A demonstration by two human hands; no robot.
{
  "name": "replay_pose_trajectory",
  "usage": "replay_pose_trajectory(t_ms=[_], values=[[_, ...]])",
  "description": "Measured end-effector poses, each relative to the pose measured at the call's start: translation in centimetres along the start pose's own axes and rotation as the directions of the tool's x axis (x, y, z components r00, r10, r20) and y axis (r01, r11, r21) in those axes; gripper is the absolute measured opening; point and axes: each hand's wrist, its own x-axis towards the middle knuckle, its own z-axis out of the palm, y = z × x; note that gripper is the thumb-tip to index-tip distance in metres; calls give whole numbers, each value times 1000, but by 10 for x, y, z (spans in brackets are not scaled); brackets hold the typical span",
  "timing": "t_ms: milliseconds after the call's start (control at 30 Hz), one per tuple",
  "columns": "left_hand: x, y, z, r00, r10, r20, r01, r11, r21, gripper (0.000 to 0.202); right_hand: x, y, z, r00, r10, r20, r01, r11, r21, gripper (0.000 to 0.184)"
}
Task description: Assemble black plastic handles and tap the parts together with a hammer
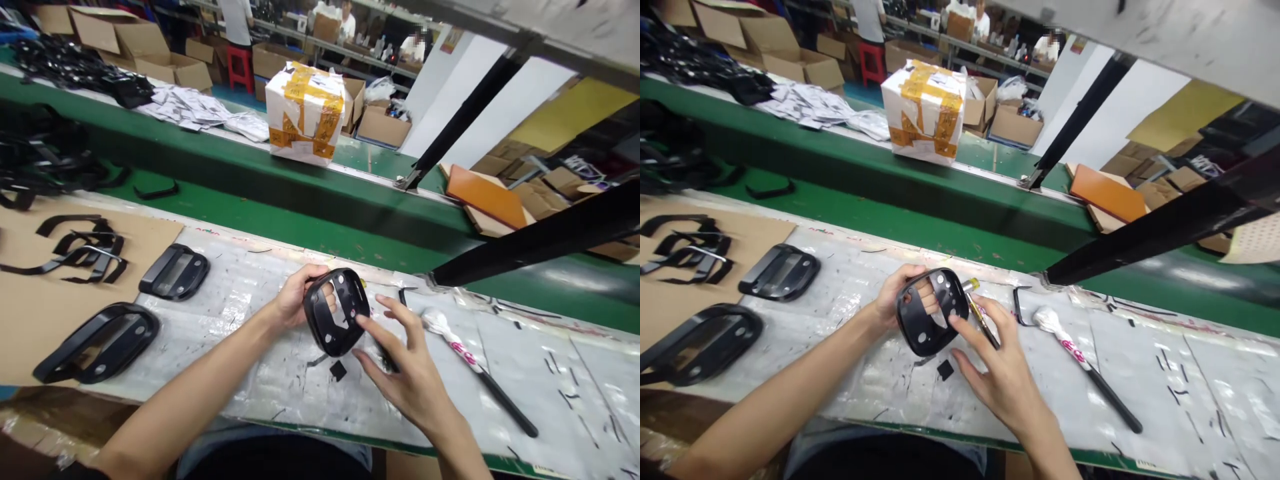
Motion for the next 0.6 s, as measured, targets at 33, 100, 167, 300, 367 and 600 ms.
replay_pose_trajectory(t_ms=[33,100,167,300,367,600], values=[[0,-1,2,998,-43,37,44,998,-36,61,4,-2,2,998,-55,6,55,998,-8,42],[0,-2,5,996,-86,20,87,995,-58,59,8,-2,4,994,-109,-17,110,994,15,31],[-3,1,10,984,61,-166,-40,991,131,45,7,-2,3,996,-57,-65,66,989,134,21],[-22,11,27,822,567,-54,-335,558,759,21,-1,-5,-5,946,322,-33,-254,802,541,7],[-36,12,37,850,455,265,-446,355,821,21,-7,-9,-8,890,452,60,-376,654,657,13],[-113,-23,63,925,-296,239,42,704,709,28,-56,-36,-14,820,545,171,-512,567,645,47]])
